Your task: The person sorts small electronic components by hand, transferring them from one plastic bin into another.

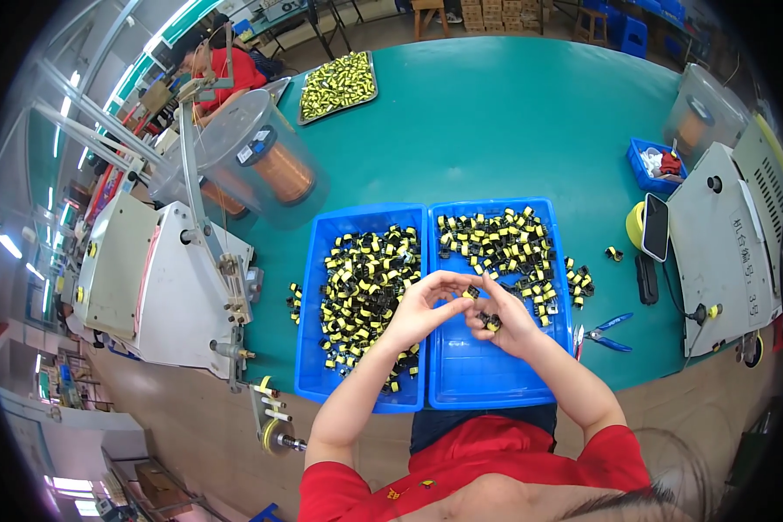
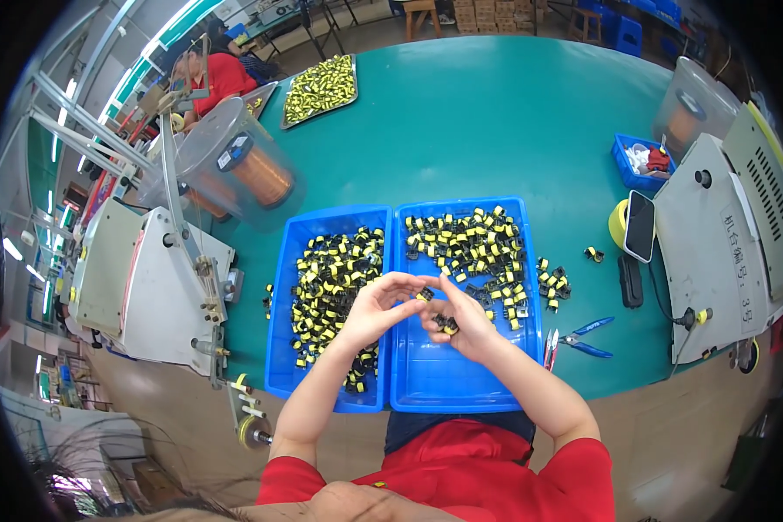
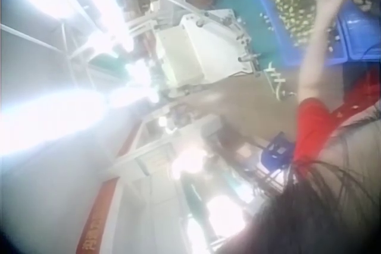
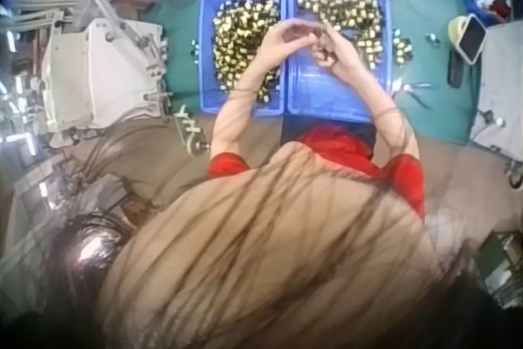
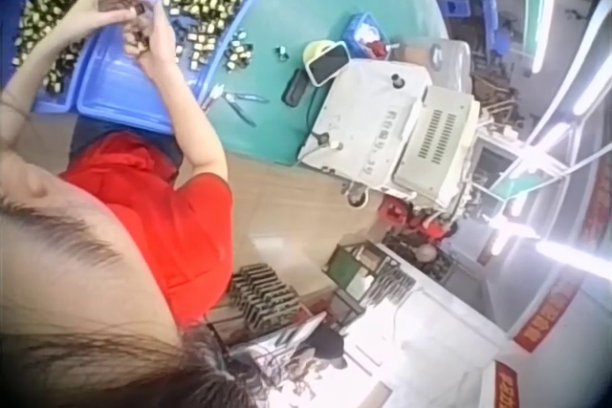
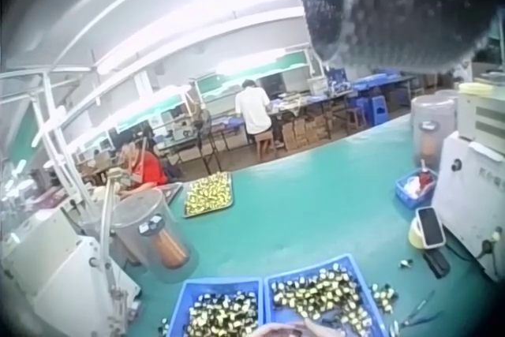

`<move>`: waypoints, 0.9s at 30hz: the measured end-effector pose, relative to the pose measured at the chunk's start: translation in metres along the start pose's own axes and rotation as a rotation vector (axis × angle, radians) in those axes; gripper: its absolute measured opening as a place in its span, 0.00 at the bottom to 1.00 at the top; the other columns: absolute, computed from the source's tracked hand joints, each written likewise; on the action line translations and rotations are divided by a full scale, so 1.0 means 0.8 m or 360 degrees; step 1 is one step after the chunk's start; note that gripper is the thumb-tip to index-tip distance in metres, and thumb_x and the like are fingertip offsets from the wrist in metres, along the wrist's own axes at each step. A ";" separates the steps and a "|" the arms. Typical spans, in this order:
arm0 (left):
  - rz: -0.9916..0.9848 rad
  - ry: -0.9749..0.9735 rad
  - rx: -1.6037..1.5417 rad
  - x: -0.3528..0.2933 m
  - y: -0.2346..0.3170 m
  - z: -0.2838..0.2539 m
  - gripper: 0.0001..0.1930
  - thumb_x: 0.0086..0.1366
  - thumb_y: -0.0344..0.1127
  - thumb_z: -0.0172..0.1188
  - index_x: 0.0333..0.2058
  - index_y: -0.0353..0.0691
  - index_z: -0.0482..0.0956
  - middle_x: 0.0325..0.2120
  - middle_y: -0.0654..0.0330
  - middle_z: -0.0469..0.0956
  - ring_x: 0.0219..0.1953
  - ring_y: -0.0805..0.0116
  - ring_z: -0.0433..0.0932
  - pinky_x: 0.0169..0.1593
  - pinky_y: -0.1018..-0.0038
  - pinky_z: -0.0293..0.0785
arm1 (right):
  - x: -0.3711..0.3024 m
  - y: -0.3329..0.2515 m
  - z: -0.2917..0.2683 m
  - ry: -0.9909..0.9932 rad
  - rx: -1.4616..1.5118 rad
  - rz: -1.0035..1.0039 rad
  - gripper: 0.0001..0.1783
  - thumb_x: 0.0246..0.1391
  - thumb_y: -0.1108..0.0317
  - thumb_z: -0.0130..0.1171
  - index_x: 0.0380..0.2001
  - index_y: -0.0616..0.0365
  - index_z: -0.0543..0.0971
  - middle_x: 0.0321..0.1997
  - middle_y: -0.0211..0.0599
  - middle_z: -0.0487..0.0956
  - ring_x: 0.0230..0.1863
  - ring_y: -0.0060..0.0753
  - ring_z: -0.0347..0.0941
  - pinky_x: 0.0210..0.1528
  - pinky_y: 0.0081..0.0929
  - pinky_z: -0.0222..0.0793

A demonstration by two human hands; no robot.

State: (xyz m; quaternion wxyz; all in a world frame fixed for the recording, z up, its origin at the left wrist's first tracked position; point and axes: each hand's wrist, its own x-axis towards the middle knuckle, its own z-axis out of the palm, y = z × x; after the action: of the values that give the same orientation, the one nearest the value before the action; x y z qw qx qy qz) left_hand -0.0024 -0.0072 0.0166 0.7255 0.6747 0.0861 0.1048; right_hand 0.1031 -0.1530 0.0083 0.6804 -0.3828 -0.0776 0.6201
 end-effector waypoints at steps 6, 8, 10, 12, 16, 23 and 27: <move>-0.0235 0.0033 -0.0730 -0.001 0.012 -0.006 0.18 0.59 0.26 0.57 0.49 0.32 0.68 0.43 0.57 0.72 0.43 0.70 0.73 0.48 0.75 0.69 | 0.019 0.009 -0.012 0.0318 0.0570 0.0051 0.16 0.58 0.70 0.48 0.47 0.66 0.66 0.43 0.45 0.69 0.42 0.36 0.73 0.54 0.32 0.70; -0.0256 0.0005 -0.0843 -0.002 0.012 -0.008 0.18 0.60 0.27 0.56 0.49 0.32 0.67 0.43 0.57 0.72 0.44 0.70 0.73 0.49 0.76 0.69 | 0.021 0.015 -0.017 0.0286 0.0483 0.0027 0.16 0.58 0.70 0.49 0.48 0.65 0.66 0.41 0.44 0.70 0.40 0.34 0.74 0.49 0.29 0.72; -0.0272 -0.0069 -0.0926 -0.001 0.006 -0.012 0.20 0.62 0.28 0.54 0.52 0.30 0.65 0.43 0.57 0.72 0.42 0.72 0.72 0.48 0.78 0.68 | 0.018 0.015 -0.016 0.0252 0.0395 0.0004 0.16 0.58 0.69 0.49 0.48 0.63 0.66 0.39 0.42 0.71 0.39 0.31 0.74 0.43 0.26 0.74; -0.0277 -0.0087 -0.1007 -0.001 -0.002 -0.018 0.21 0.62 0.29 0.54 0.53 0.30 0.64 0.43 0.57 0.72 0.41 0.73 0.71 0.47 0.79 0.68 | 0.005 0.002 0.003 0.0243 0.0077 -0.0011 0.16 0.58 0.66 0.51 0.48 0.58 0.67 0.32 0.35 0.71 0.28 0.21 0.72 0.24 0.15 0.66; -0.0334 -0.0092 -0.1143 0.002 0.001 -0.015 0.23 0.62 0.30 0.53 0.55 0.28 0.62 0.42 0.56 0.72 0.36 0.75 0.70 0.45 0.80 0.68 | 0.003 0.002 -0.004 0.0221 -0.0053 -0.0089 0.17 0.57 0.62 0.54 0.48 0.55 0.68 0.27 0.29 0.69 0.18 0.13 0.64 0.15 0.11 0.49; -0.0410 -0.0104 -0.1212 0.003 0.002 -0.016 0.21 0.62 0.28 0.51 0.53 0.28 0.63 0.41 0.57 0.72 0.37 0.74 0.70 0.45 0.79 0.68 | 0.008 0.017 0.003 0.0360 -0.0821 -0.0758 0.16 0.51 0.71 0.57 0.45 0.57 0.71 0.28 0.24 0.68 0.18 0.08 0.61 0.17 0.11 0.53; -0.0362 -0.0025 -0.0981 0.002 -0.012 -0.013 0.13 0.60 0.28 0.55 0.44 0.33 0.69 0.39 0.59 0.72 0.39 0.73 0.70 0.46 0.78 0.67 | 0.004 0.016 0.006 0.0360 -0.0993 -0.0890 0.18 0.49 0.75 0.56 0.46 0.58 0.72 0.31 0.26 0.70 0.20 0.09 0.63 0.24 0.11 0.59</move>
State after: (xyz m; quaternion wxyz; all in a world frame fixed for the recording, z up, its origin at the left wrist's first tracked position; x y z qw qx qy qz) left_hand -0.0035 0.0023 0.0061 0.9033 0.4102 0.1195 0.0392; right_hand 0.0907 -0.1490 0.0025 0.6781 -0.6000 -0.2869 0.3128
